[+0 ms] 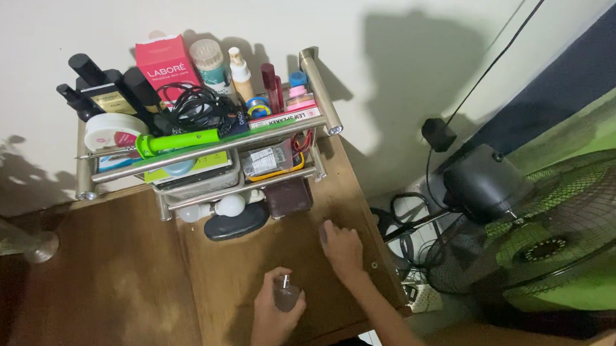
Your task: Cleaning a wooden desk surface using a spray bottle and a cloth.
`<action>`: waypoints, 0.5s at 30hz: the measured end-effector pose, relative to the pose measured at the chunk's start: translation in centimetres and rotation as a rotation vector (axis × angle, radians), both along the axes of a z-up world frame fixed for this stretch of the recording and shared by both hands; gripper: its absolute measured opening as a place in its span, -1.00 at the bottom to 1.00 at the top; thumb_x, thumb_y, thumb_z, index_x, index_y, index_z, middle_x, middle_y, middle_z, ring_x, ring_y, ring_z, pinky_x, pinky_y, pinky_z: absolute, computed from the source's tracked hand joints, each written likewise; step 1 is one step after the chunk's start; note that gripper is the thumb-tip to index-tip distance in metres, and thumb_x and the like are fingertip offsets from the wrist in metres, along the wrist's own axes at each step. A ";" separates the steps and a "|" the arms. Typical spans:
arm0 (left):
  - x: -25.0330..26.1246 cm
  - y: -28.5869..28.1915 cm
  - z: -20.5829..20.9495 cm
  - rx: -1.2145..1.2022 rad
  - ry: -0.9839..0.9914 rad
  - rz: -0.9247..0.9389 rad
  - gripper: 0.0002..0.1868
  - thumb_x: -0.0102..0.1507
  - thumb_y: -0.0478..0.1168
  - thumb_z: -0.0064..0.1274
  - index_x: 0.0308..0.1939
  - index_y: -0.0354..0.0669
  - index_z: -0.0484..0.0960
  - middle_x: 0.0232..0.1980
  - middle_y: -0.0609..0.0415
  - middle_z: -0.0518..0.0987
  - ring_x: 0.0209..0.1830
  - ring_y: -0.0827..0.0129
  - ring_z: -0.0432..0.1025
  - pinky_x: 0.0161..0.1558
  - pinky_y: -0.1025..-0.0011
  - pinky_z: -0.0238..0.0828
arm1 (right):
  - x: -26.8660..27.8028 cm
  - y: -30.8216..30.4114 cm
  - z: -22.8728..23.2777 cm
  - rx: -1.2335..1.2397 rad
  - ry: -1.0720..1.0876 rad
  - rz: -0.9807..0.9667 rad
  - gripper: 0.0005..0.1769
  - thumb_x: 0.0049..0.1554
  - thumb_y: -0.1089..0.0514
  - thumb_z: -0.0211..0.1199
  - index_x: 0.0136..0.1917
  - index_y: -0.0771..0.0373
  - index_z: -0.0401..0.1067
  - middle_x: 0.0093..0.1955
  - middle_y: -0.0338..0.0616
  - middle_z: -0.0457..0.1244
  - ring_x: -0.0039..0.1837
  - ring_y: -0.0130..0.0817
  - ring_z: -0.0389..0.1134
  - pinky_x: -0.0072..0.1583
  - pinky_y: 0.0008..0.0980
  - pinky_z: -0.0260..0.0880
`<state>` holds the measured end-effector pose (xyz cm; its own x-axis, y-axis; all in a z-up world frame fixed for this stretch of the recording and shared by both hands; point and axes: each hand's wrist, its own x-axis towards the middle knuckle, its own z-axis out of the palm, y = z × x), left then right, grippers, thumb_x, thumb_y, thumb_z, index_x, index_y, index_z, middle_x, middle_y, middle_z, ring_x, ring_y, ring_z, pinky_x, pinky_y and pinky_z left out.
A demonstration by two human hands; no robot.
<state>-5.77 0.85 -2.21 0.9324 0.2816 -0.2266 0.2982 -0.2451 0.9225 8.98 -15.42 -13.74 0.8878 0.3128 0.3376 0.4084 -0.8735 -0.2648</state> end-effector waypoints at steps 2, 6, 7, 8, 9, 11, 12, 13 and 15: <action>0.0 -0.2 -0.5 0.004 -0.077 0.010 -0.48 0.08 -0.29 0.30 0.10 -0.10 0.47 -0.25 0.02 0.55 -0.31 0.34 0.49 -0.21 0.37 0.51 | -1.3 0.0 1.0 -0.019 0.087 0.036 -0.70 0.11 0.09 0.31 0.07 0.25 0.40 -0.23 0.00 0.37 -0.15 0.02 0.38 -0.02 -0.03 0.31; 0.2 -0.4 0.3 -0.003 -0.111 0.007 -0.47 0.06 -0.29 0.30 0.09 -0.12 0.47 -0.21 0.05 0.56 -0.29 0.35 0.52 -0.21 0.36 0.52 | -5.0 -1.3 -0.2 0.019 0.077 0.297 -0.68 0.06 0.14 0.28 0.08 0.25 0.40 -0.12 -0.03 0.38 -0.09 -0.03 0.38 -0.03 -0.09 0.31; 0.2 -0.5 0.1 -0.004 -0.111 0.006 -0.47 0.06 -0.29 0.30 0.09 -0.12 0.47 -0.21 0.05 0.56 -0.29 0.35 0.52 -0.21 0.36 0.52 | -5.4 -2.3 -0.6 0.018 0.078 0.296 -0.68 0.06 0.14 0.28 0.08 0.25 0.40 -0.12 -0.03 0.38 -0.09 -0.03 0.38 -0.03 -0.09 0.31; 0.3 -0.5 0.0 0.023 -0.115 0.001 -0.47 0.06 -0.29 0.31 0.09 -0.11 0.47 -0.22 0.06 0.58 -0.28 0.36 0.54 -0.19 0.37 0.52 | -5.9 -3.2 -1.0 -0.013 0.128 0.330 -0.71 0.09 0.11 0.29 0.06 0.23 0.40 -0.16 -0.05 0.36 -0.10 -0.05 0.37 -0.03 -0.10 0.32; 0.2 -0.4 -0.1 0.051 -0.119 0.000 -0.46 0.07 -0.29 0.31 0.09 -0.10 0.48 -0.22 0.06 0.60 -0.28 0.37 0.56 -0.18 0.37 0.52 | -6.4 -4.0 -1.4 -0.041 0.178 0.367 -0.74 0.13 0.08 0.30 0.05 0.21 0.41 -0.19 -0.06 0.34 -0.11 -0.07 0.36 -0.02 -0.11 0.32; 0.4 -0.3 -0.2 0.054 -0.017 -0.018 -0.45 0.07 -0.27 0.32 0.11 -0.08 0.47 -0.24 0.01 0.57 -0.29 0.33 0.53 -0.19 0.34 0.51 | -5.8 -5.9 -1.7 -0.045 0.055 0.448 -0.67 0.04 0.09 0.29 0.07 0.21 0.42 -0.19 -0.08 0.35 -0.13 -0.08 0.36 -0.05 -0.11 0.31; 0.5 -0.3 -0.2 0.056 0.083 -0.037 -0.44 0.08 -0.26 0.33 0.13 -0.05 0.46 -0.26 -0.03 0.55 -0.31 0.28 0.50 -0.21 0.32 0.51 | -5.4 -6.9 -1.9 -0.051 -0.071 0.525 -0.59 -0.05 0.11 0.29 0.09 0.20 0.43 -0.18 -0.09 0.36 -0.15 -0.08 0.35 -0.07 -0.10 0.30; 0.5 -0.4 -0.1 0.056 0.083 -0.038 -0.44 0.08 -0.26 0.33 0.13 -0.05 0.46 -0.26 -0.03 0.55 -0.31 0.28 0.50 -0.21 0.32 0.51 | -4.1 -7.2 -1.6 -0.051 -0.070 0.524 -0.59 -0.05 0.11 0.29 0.09 0.20 0.43 -0.18 -0.09 0.36 -0.15 -0.08 0.35 -0.07 -0.10 0.30; 0.3 -0.4 0.2 0.046 -0.054 -0.013 -0.46 0.07 -0.27 0.32 0.10 -0.07 0.46 -0.22 0.01 0.56 -0.30 0.32 0.54 -0.24 0.34 0.54 | -1.5 -7.4 -1.1 -0.196 0.043 0.257 -0.79 0.10 0.06 0.28 -0.02 0.15 0.40 -0.21 -0.07 0.34 -0.15 -0.06 0.34 -0.10 -0.07 0.28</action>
